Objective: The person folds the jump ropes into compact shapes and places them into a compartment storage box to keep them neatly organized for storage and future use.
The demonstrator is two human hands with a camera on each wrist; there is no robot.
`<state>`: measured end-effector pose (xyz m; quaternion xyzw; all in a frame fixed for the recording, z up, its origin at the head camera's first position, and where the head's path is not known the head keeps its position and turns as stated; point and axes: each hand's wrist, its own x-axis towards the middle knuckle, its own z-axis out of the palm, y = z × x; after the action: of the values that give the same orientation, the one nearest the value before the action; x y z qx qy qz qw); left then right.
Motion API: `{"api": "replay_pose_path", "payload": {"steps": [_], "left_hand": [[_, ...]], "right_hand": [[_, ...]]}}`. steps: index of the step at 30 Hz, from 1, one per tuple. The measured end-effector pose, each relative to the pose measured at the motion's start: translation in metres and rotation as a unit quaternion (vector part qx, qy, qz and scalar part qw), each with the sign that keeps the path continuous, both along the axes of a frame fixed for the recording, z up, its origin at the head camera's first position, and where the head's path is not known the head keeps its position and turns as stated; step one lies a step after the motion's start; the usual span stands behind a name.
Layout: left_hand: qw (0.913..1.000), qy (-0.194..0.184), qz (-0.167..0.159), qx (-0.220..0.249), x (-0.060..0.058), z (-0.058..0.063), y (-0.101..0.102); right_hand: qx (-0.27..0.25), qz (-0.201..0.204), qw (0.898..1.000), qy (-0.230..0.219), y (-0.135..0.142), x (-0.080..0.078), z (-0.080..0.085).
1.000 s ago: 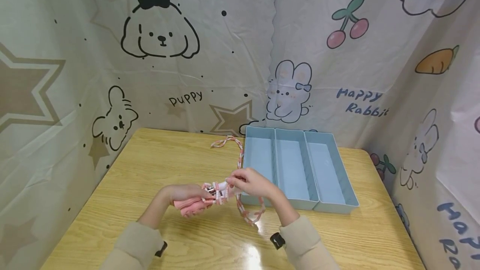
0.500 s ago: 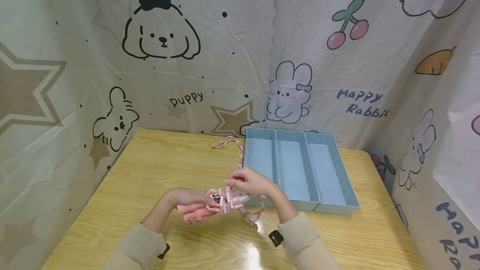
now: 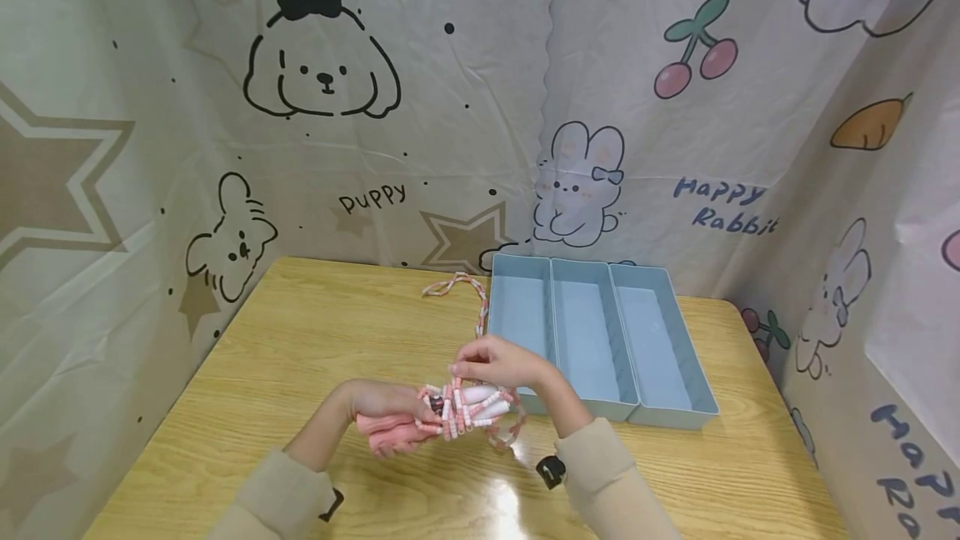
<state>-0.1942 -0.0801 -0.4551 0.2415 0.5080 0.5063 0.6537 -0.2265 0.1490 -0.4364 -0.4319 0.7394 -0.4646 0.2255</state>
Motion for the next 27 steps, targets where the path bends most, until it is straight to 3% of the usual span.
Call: {"api": "replay_pose_path", "payload": {"steps": [8,13,18,23,27], "left_hand": [[0.9996,0.009,-0.014,0.022,0.005,0.007,0.001],[0.9993,0.002,-0.016,0.032,0.007,0.012,0.001],[0.9989,0.013,-0.006,0.044,0.007,0.015,-0.001],[0.9982,0.007,-0.011,0.059,0.006,0.015,-0.002],[0.9964,0.018,0.009,0.082,0.004,0.015,-0.003]], "right_hand": [[-0.022,0.01,0.996,-0.089,0.002,0.002,-0.009],[-0.07,-0.001,0.988,-0.137,0.001,0.005,-0.016],[-0.129,-0.008,0.976,-0.178,-0.002,0.007,-0.022],[-0.175,0.017,0.964,-0.199,-0.006,0.012,-0.024],[-0.217,0.014,0.944,-0.249,-0.012,0.019,-0.018]]}}
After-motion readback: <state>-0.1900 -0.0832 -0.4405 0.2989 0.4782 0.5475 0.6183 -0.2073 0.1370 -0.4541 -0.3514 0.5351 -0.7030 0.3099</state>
